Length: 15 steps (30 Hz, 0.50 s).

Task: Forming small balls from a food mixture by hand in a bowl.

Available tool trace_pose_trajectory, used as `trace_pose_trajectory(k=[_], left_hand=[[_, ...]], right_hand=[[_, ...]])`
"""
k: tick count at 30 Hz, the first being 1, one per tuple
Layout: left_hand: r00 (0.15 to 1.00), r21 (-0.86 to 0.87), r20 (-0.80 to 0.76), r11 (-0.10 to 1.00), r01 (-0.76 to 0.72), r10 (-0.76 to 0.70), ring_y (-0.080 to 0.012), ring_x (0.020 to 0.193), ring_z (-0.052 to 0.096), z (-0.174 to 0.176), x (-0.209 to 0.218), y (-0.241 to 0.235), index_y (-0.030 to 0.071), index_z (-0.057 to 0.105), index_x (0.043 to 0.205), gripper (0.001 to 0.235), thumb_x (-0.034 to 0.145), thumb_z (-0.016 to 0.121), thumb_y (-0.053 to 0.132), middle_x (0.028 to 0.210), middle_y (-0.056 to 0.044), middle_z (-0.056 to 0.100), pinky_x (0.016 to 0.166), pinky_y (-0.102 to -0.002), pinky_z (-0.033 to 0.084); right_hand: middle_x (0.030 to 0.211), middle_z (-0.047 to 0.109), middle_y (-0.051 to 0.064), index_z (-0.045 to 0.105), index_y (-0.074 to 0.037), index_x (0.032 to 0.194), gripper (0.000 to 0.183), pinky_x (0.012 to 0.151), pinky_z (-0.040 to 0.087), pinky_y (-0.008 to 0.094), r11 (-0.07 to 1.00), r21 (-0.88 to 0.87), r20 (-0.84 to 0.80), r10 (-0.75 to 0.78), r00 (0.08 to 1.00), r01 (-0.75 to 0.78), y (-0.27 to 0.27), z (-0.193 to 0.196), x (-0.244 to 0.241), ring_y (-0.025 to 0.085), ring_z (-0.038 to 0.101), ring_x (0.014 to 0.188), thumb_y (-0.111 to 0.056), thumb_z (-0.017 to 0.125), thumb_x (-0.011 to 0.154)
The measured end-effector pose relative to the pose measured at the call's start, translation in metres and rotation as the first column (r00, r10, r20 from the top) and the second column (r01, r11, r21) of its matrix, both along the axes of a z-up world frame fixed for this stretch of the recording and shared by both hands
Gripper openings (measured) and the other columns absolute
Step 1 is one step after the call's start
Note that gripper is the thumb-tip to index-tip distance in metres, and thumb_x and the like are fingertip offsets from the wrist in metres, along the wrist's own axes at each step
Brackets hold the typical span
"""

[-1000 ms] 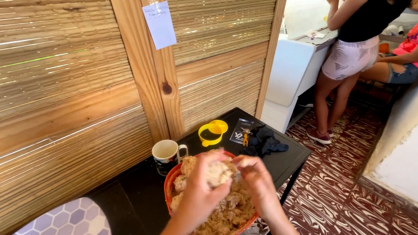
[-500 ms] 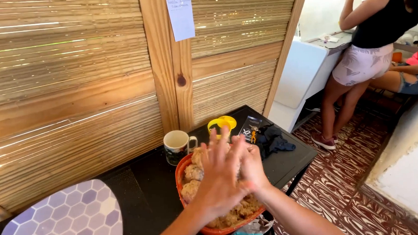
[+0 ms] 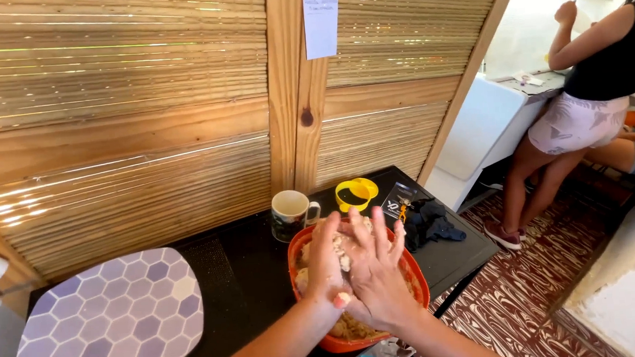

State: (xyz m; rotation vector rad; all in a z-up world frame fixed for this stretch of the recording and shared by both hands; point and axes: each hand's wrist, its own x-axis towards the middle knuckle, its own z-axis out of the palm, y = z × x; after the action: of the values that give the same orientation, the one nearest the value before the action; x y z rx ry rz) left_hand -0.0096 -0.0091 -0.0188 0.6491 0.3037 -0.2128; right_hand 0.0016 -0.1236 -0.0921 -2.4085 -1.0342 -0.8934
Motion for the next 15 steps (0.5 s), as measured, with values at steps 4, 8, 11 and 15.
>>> trace_pose_trajectory(k=[4,8,11,15], left_hand=[[0.999,0.336,-0.021,0.942,-0.028,0.038,-0.0221,0.140,0.054,0.011,-0.002,-0.002,0.014,0.058,0.141,0.065,0.084,0.057,0.046,0.152,-0.003,0.056,0.116,-0.041,0.039],[0.908,0.231,0.403,0.947,-0.224,0.116,-0.0185,0.067,0.061,-0.041,0.029,-0.010,0.007,0.061,0.071,0.037,0.100,0.060,0.029,0.070,-0.005,0.066,0.075,-0.037,0.050],[0.805,0.596,0.588,0.714,-0.366,-0.079,-0.0092,0.056,0.055,-0.037,0.018,-0.006,0.008,0.067,0.110,0.029,0.100,0.054,0.033,0.087,-0.004,0.069,0.046,-0.021,0.045],[0.462,0.514,0.856,0.482,-0.710,-0.231,-0.0255,0.127,0.049,-0.049,0.016,-0.025,0.002,0.046,0.132,0.039,0.104,0.045,0.028,0.146,-0.018,0.040,0.108,-0.042,0.044]], right_hand=[[0.167,-0.010,0.017,0.020,-0.020,0.156,0.088,0.116,-0.018,0.069,0.998,-0.032,-0.032,-0.046,0.998,0.045,-0.012,0.007,-0.005,0.043,-0.016,0.152,-0.077,-0.003,0.093],[0.170,-0.004,0.016,0.019,-0.025,0.153,0.090,0.122,0.013,0.056,0.838,0.542,-0.428,0.342,0.836,-0.065,-0.027,0.024,-0.010,0.033,-0.003,0.158,-0.088,0.022,0.088],[0.155,0.043,0.027,0.031,-0.005,0.154,0.097,0.116,0.028,0.059,0.282,0.891,-0.421,0.805,0.419,0.355,-0.025,0.044,0.000,0.039,0.042,0.143,-0.067,0.043,0.080],[0.110,0.056,0.018,0.052,-0.001,0.132,0.071,0.076,0.051,0.040,0.255,0.765,-0.454,0.865,0.214,0.592,-0.017,0.044,0.010,0.025,0.055,0.086,-0.060,0.031,0.101]])
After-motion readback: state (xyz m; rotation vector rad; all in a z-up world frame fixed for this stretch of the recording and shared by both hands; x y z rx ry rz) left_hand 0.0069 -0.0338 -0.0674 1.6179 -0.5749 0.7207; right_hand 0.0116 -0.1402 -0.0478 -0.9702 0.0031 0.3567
